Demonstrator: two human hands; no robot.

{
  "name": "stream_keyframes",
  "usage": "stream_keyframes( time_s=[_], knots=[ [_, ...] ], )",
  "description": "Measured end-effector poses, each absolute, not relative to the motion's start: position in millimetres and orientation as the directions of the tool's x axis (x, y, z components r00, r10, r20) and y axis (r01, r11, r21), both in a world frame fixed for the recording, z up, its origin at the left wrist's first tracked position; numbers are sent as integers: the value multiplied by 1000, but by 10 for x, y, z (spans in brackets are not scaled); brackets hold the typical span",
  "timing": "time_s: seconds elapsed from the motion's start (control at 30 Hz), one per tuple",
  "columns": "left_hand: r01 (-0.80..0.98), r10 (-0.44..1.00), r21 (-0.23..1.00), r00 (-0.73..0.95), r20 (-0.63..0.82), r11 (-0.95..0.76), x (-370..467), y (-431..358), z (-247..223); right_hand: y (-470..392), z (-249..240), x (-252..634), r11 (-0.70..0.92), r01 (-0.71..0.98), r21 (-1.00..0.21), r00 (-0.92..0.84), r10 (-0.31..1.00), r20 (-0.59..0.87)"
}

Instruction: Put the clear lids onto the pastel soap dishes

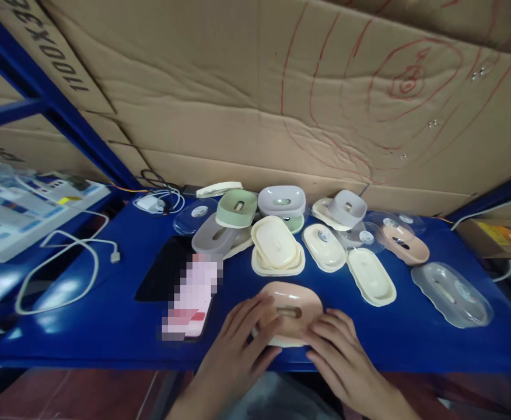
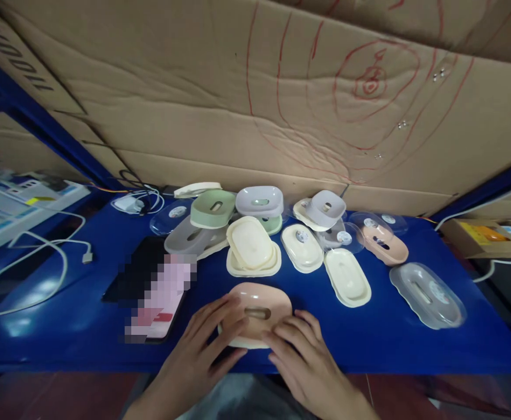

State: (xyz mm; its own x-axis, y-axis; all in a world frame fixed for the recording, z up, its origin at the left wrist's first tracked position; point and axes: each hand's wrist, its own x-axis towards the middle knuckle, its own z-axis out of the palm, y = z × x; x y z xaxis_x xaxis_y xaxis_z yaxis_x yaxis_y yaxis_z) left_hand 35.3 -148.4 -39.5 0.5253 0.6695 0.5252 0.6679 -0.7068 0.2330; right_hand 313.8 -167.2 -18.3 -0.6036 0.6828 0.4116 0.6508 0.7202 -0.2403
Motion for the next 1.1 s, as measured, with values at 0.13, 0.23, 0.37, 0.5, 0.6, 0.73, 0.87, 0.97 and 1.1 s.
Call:
stream_keyframes(
  time_s=[0.13,0.23,0.37,0.5,0.6,0.73,0.87,0.97,1.1],
  knots=[
    [634,643,245,530,552,-733,347,-1460,-374,-1599,-186,3058,743,642,-192,-654,661,369],
    [632,642,257,511,572,-731,350,-1464,-356,-1595,-198,3001,764,622,-172,-683,637,356],
    [636,667,286,506,548,-717,360,-1477,-335,-1608,-207,2990,760,622,-190,-681,644,349],
    [629,667,291,513,541,-720,372,-1473,-334,-1315,-160,3316,755,627,-193,-670,649,360],
    [632,672,294,514,534,-717,382,-1463,-329,-837,-149,3767,546,817,-184,-428,789,441],
    [627,667,289,528,526,-724,389,-1452,-315,-288,-227,4228,143,985,-94,-95,913,397],
    [636,684,299,529,502,-711,393,-1452,-309,-182,-290,4435,149,986,-73,-118,940,322],
    [635,687,310,517,510,-708,394,-1459,-310,-247,-255,4609,232,969,-84,-201,939,280],
    [636,693,322,500,520,-701,393,-1470,-299,-253,-174,4870,221,952,-211,-177,962,208]
  ],
)
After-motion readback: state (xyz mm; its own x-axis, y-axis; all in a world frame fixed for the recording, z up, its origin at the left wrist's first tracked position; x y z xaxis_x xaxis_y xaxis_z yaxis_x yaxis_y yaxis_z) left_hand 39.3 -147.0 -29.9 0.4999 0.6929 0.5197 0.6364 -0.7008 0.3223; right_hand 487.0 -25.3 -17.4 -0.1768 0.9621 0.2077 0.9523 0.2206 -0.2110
